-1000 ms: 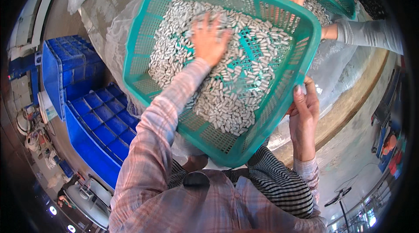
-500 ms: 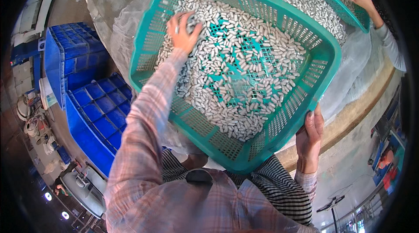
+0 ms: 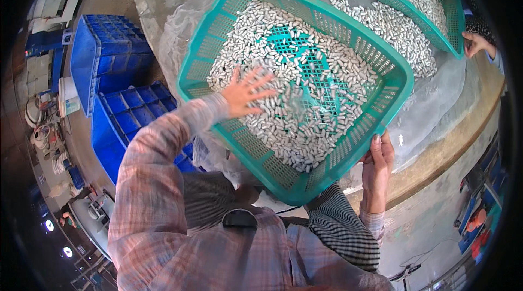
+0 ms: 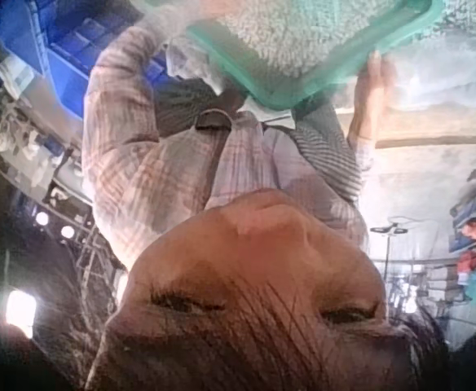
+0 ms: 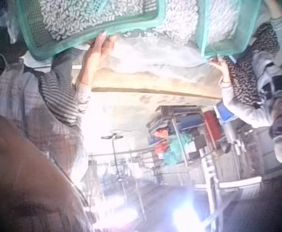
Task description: The person scoops white pellets from a large pile into a green basket using a red scoop and their hands. They then carry the basket to a rotating yellow machine and pour the pellets into it. The person repeats this process multiple times.
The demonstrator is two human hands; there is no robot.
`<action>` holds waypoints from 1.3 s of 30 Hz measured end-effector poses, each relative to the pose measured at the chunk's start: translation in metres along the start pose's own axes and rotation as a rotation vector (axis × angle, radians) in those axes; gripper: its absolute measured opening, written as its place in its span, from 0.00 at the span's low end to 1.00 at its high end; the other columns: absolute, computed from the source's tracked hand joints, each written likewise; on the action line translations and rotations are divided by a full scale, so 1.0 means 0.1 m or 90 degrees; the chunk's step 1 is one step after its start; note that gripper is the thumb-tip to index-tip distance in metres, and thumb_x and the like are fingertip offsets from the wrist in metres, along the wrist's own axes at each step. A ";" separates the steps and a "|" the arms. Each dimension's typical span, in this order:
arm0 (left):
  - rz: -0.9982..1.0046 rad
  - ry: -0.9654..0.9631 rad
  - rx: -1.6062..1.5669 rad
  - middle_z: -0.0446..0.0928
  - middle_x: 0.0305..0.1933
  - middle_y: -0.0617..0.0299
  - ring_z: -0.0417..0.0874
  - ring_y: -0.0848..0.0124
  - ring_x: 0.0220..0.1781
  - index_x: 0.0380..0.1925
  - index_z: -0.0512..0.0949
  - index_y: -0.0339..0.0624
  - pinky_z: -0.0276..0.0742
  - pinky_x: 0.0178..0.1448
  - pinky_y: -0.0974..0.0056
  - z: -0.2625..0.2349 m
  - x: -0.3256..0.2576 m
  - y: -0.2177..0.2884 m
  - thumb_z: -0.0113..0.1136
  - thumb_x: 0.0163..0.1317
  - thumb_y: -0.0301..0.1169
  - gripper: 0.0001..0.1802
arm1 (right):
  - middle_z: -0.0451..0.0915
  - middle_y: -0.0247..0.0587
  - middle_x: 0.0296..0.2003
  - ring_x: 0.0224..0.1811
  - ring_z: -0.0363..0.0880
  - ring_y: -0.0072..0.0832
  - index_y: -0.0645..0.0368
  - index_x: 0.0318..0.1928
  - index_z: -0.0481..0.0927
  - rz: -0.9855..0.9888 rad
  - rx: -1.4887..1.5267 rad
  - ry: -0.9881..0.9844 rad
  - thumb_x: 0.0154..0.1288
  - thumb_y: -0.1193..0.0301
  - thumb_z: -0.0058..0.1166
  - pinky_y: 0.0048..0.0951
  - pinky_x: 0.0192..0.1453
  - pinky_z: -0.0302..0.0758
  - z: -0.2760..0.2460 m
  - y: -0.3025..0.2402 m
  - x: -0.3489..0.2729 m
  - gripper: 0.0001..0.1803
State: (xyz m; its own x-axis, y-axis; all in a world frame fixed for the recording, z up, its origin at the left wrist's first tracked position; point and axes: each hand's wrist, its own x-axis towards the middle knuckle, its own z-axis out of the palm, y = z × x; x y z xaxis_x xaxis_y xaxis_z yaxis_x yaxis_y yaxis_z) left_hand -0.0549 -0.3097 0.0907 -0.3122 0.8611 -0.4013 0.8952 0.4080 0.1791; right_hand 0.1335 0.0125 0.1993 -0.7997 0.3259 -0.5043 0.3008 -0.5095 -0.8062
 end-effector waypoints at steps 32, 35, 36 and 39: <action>0.357 0.006 -0.036 0.40 0.78 0.70 0.34 0.57 0.79 0.70 0.54 0.72 0.30 0.73 0.30 0.43 -0.11 -0.05 0.50 0.64 0.55 0.35 | 0.72 0.28 0.32 0.32 0.70 0.17 0.56 0.50 0.71 0.053 -0.057 0.154 0.69 0.54 0.49 0.23 0.32 0.69 -0.18 1.38 -0.12 0.20; 0.113 0.059 -0.052 0.46 0.77 0.65 0.40 0.52 0.78 0.67 0.60 0.73 0.37 0.73 0.32 -0.19 -0.83 -0.41 0.57 0.59 0.48 0.34 | 0.72 0.31 0.41 0.43 0.69 0.21 0.56 0.50 0.70 -0.058 0.006 0.221 0.72 0.59 0.45 0.27 0.47 0.68 -0.06 1.71 -0.16 0.16; 0.035 0.133 -0.060 0.48 0.76 0.63 0.41 0.50 0.77 0.66 0.61 0.72 0.39 0.72 0.32 -0.25 -1.04 -0.43 0.60 0.57 0.46 0.35 | 0.73 0.30 0.42 0.43 0.70 0.21 0.56 0.51 0.71 -0.058 0.003 0.209 0.72 0.59 0.46 0.26 0.46 0.68 0.03 1.67 -0.14 0.16; -0.514 0.466 0.089 0.51 0.74 0.48 0.49 0.42 0.74 0.68 0.60 0.58 0.45 0.70 0.32 -0.40 -2.00 -0.55 0.69 0.46 0.39 0.46 | 0.74 0.32 0.44 0.42 0.72 0.21 0.57 0.54 0.70 -0.039 0.006 0.090 0.72 0.58 0.47 0.24 0.42 0.70 -0.30 1.60 0.03 0.19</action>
State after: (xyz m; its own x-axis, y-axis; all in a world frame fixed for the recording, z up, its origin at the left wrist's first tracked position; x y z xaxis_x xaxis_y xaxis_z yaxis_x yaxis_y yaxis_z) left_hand -0.0545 -0.4924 0.1973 -0.8939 0.3471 0.2836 0.3568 0.9340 -0.0182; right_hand 0.1946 -0.0446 0.0593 -0.7349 0.4651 -0.4936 0.2484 -0.4927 -0.8340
